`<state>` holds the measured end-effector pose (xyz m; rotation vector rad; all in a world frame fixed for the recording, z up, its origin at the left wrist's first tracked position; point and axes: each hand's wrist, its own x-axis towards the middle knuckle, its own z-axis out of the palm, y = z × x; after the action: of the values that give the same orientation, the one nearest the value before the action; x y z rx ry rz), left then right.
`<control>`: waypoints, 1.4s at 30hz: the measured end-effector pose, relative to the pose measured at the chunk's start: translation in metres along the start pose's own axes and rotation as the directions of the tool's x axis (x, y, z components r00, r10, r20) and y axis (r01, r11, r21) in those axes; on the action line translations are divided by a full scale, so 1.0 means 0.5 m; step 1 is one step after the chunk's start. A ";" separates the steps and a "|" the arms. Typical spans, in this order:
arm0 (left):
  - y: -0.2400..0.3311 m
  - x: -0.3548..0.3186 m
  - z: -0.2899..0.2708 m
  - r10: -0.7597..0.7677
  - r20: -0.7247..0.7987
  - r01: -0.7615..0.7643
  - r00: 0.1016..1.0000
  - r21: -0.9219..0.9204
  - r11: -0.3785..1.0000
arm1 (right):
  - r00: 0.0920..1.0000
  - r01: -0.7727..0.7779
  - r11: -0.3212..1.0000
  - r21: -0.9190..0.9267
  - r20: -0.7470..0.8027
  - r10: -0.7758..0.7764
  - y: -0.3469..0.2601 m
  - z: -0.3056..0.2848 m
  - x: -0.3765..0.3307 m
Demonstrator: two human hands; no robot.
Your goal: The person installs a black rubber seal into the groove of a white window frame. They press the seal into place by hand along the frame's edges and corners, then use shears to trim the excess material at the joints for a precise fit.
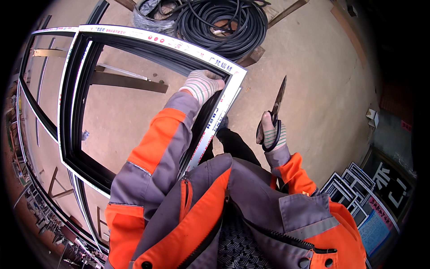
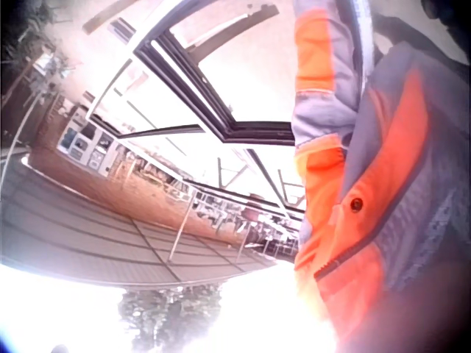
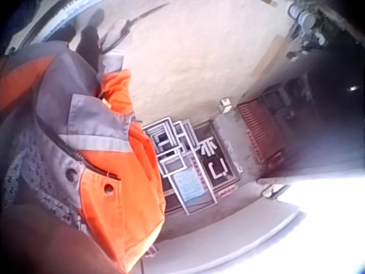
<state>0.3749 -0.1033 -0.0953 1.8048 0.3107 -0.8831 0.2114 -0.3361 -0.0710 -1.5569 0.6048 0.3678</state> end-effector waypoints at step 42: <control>-0.056 -0.145 0.119 0.369 -0.346 -0.119 0.863 0.569 0.814 | 0.856 0.512 0.837 -0.192 0.033 -0.516 -0.185 0.117 0.329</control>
<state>0.2832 -0.1309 -0.0748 2.5077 0.1013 -0.3643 0.4050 -0.3038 -0.0949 -1.8419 0.1440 -0.0031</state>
